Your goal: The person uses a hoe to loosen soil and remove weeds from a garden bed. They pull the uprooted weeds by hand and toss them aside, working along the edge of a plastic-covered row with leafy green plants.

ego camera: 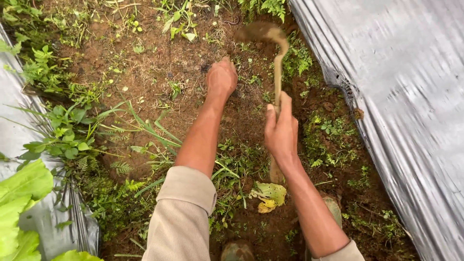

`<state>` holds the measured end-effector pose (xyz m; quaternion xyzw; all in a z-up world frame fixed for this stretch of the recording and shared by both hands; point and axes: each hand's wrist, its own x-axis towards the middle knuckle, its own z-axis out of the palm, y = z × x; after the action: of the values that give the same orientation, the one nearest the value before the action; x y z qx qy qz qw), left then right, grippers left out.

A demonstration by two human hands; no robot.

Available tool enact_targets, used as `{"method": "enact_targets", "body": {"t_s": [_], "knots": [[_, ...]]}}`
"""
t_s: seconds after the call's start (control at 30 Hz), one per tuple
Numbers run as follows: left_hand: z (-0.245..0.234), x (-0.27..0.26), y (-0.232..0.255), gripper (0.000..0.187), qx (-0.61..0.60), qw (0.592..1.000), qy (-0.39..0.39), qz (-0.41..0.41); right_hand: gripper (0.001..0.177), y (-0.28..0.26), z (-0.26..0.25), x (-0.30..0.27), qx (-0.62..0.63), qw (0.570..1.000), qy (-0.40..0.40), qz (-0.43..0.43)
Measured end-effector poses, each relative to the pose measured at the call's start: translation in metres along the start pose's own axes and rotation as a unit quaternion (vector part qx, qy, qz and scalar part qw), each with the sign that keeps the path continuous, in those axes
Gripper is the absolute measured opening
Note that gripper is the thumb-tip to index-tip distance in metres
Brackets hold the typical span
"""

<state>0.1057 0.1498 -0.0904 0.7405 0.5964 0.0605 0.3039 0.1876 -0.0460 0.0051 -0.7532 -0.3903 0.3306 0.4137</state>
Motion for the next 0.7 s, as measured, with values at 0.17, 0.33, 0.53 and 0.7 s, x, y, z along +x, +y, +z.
{"method": "enact_targets", "body": {"t_s": [0.17, 0.33, 0.53, 0.7], "knots": [[0.012, 0.014, -0.010, 0.046, -0.032, 0.999, 0.004, 0.004, 0.039, 0.012, 0.010, 0.003, 0.027, 0.999, 0.029, -0.011], [0.017, 0.013, -0.014, 0.041, 0.024, 0.999, 0.001, 0.042, 0.039, 0.016, 0.001, -0.010, -0.002, 1.000, 0.028, 0.007], [0.036, 0.024, -0.028, 0.042, -0.020, 0.998, 0.023, 0.050, 0.037, 0.026, 0.009, -0.019, -0.012, 0.998, 0.061, 0.006], [0.034, 0.021, -0.038, 0.037, 0.054, 0.993, 0.027, 0.097, 0.038, 0.028, 0.009, -0.031, -0.002, 0.998, 0.042, 0.045]]}}
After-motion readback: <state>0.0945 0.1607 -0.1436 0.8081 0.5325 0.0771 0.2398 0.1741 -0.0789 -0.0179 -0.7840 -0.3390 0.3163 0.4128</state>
